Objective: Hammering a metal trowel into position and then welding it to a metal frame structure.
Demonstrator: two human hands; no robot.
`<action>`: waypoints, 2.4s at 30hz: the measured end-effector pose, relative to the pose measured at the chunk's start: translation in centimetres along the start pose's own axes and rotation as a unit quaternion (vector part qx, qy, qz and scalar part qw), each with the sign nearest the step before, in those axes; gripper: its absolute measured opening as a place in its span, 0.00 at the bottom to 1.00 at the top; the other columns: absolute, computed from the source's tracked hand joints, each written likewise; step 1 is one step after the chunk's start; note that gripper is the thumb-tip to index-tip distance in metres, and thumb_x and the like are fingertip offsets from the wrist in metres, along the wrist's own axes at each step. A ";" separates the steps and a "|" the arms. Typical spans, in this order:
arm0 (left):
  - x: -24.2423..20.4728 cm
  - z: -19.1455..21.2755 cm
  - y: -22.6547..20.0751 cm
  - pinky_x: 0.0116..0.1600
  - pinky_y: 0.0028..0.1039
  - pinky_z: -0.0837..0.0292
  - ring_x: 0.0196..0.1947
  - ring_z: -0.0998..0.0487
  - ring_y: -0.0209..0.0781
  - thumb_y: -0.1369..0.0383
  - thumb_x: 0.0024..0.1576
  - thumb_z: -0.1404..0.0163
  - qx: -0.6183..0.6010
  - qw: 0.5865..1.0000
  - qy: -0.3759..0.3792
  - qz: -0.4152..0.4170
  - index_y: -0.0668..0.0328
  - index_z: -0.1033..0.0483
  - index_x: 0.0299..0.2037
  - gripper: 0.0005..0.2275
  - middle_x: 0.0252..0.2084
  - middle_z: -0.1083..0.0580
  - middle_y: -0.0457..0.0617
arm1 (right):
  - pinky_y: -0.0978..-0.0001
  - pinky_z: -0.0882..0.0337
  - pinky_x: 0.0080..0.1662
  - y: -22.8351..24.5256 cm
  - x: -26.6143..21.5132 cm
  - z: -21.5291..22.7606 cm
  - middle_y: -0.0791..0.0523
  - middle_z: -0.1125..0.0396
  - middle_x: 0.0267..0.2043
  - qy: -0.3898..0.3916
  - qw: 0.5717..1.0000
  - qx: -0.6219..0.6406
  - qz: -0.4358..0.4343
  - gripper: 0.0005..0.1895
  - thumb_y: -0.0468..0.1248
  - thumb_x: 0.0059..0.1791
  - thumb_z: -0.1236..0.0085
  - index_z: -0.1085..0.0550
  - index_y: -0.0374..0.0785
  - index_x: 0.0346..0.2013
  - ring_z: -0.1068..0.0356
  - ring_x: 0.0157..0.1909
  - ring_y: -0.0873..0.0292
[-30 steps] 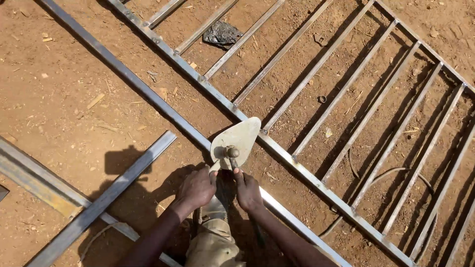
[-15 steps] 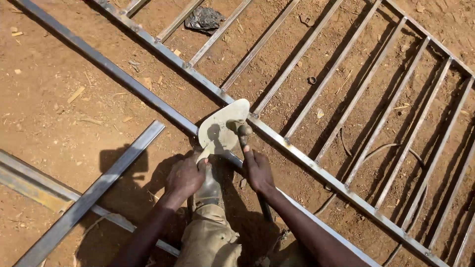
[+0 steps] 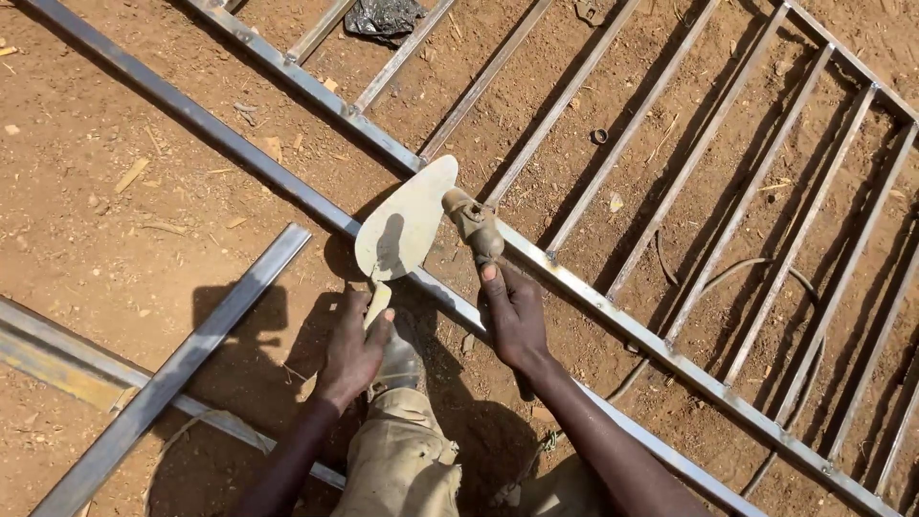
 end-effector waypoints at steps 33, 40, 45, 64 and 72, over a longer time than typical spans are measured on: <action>3.6 -0.3 -3.0 0.46 0.60 0.22 0.45 0.17 0.69 0.53 0.65 0.64 0.068 0.987 0.138 0.036 0.64 0.28 0.50 0.22 0.39 0.20 0.67 | 0.40 0.30 0.38 -1.5 -0.9 -3.3 0.37 0.30 0.25 0.162 0.950 -0.243 -0.111 0.31 0.55 0.56 0.63 0.25 0.30 0.31 0.26 0.35 0.30; 1.0 -2.9 -2.2 0.45 0.60 0.23 0.44 0.18 0.72 0.56 0.66 0.64 0.046 0.989 0.120 0.070 0.69 0.26 0.50 0.21 0.39 0.21 0.72 | 0.42 0.29 0.41 -3.0 -3.5 -2.6 0.37 0.30 0.26 0.191 0.937 -0.287 -0.063 0.31 0.52 0.59 0.71 0.27 0.27 0.45 0.27 0.36 0.33; 3.8 -3.6 -1.4 0.48 0.59 0.23 0.47 0.18 0.71 0.51 0.66 0.67 0.058 0.983 0.155 0.075 0.63 0.30 0.54 0.23 0.41 0.21 0.70 | 0.49 0.25 0.45 1.4 -1.9 -1.9 0.41 0.27 0.27 0.161 0.926 -0.281 -0.196 0.30 0.51 0.59 0.70 0.24 0.32 0.48 0.22 0.36 0.42; 3.1 -2.6 -2.4 0.42 0.55 0.22 0.41 0.16 0.68 0.56 0.66 0.65 0.028 0.992 0.109 0.055 0.67 0.26 0.48 0.20 0.36 0.19 0.68 | 0.41 0.26 0.50 4.3 -1.9 -2.8 0.39 0.25 0.38 0.185 0.915 -0.306 -0.188 0.28 0.53 0.58 0.68 0.29 0.36 0.57 0.24 0.46 0.34; 2.4 -1.0 -3.9 0.46 0.59 0.23 0.46 0.18 0.72 0.55 0.66 0.66 0.041 0.991 0.114 0.060 0.68 0.28 0.51 0.22 0.41 0.21 0.72 | 0.38 0.26 0.50 1.3 -1.4 -3.0 0.36 0.26 0.38 0.207 0.921 -0.287 -0.161 0.28 0.51 0.59 0.71 0.30 0.32 0.57 0.24 0.46 0.33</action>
Point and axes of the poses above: each hand's wrist, its own x-axis towards the middle knuckle, its own z-axis out of the back of the hand, y = z × x, the point moved 1 cm from there along x, towards the middle knuckle
